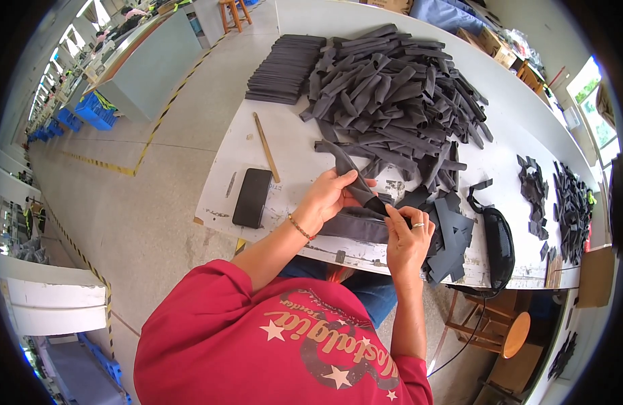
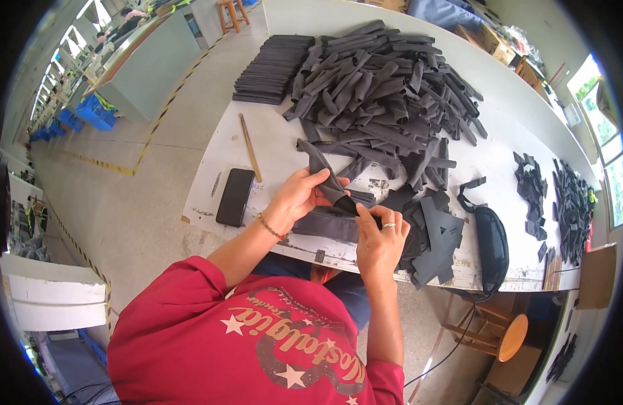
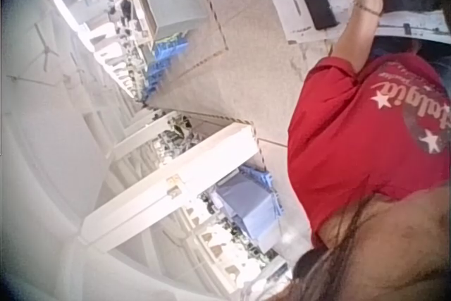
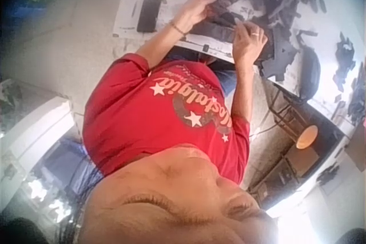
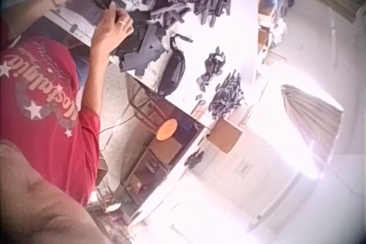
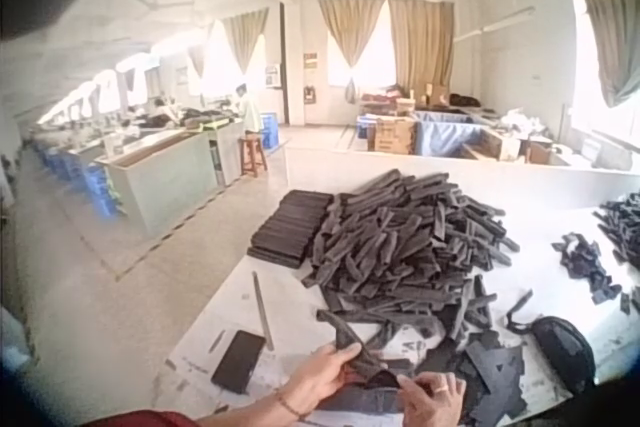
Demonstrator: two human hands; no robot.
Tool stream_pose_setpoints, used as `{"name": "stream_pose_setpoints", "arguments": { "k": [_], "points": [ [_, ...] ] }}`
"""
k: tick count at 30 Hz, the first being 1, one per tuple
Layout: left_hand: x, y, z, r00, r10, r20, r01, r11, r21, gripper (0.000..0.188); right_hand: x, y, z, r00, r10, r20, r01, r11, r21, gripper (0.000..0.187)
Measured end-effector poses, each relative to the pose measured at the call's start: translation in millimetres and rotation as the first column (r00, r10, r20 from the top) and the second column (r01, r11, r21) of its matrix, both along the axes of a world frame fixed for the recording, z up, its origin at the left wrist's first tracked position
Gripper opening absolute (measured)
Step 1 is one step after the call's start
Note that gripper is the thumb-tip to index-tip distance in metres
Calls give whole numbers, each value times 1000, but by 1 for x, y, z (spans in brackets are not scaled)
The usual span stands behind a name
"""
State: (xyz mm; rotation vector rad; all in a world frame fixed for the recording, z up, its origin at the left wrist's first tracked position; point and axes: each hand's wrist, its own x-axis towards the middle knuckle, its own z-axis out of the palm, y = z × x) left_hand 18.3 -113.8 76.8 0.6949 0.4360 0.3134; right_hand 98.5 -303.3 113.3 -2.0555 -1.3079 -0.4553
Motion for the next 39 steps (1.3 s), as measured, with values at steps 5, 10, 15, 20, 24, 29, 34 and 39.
{"name": "stream_pose_setpoints", "arguments": {
  "k": [5, 10, 15, 20, 24, 29, 34, 39],
  "points": [
    [-2, -7, 5, 999, 35, 20, -35, 999, -4, 23, -4, 2, 4, 996, -27, 88, 29, 1000, -13, 30],
    [-1, -14, 16, 995, 91, 35, -91, 996, 7, 23, -4, 3, 0, 998, -20, 51, 20, 1000, 4, 31],
    [0, -15, 14, 990, 106, 95, -108, 994, 15, 20, -4, 4, 1, 999, -24, 36, 23, 999, 36, 30],
    [-2, -13, 12, 992, 77, 100, -77, 997, 2, 21, -3, 4, -1, 998, -51, 44, 48, 998, 51, 28],
    [-3, -12, 14, 995, 60, 75, -56, 997, -50, 20, -2, 3, -3, 999, -50, -15, 51, 997, 59, 25],
    [-3, -16, 18, 994, 40, 102, -35, 998, -55, 26, -3, 3, -1, 996, -61, 64, 59, 997, 41, 27],
    [-4, -16, 18, 987, 31, 158, -15, 995, -99, 29, -5, 2, -1, 985, -89, 151, 82, 995, 51, 32],
    [-6, -20, 21, 986, 67, 154, -48, 991, -127, 33, -10, 4, -8, 968, -124, 216, 109, 991, 81, 39]
  ]
}}
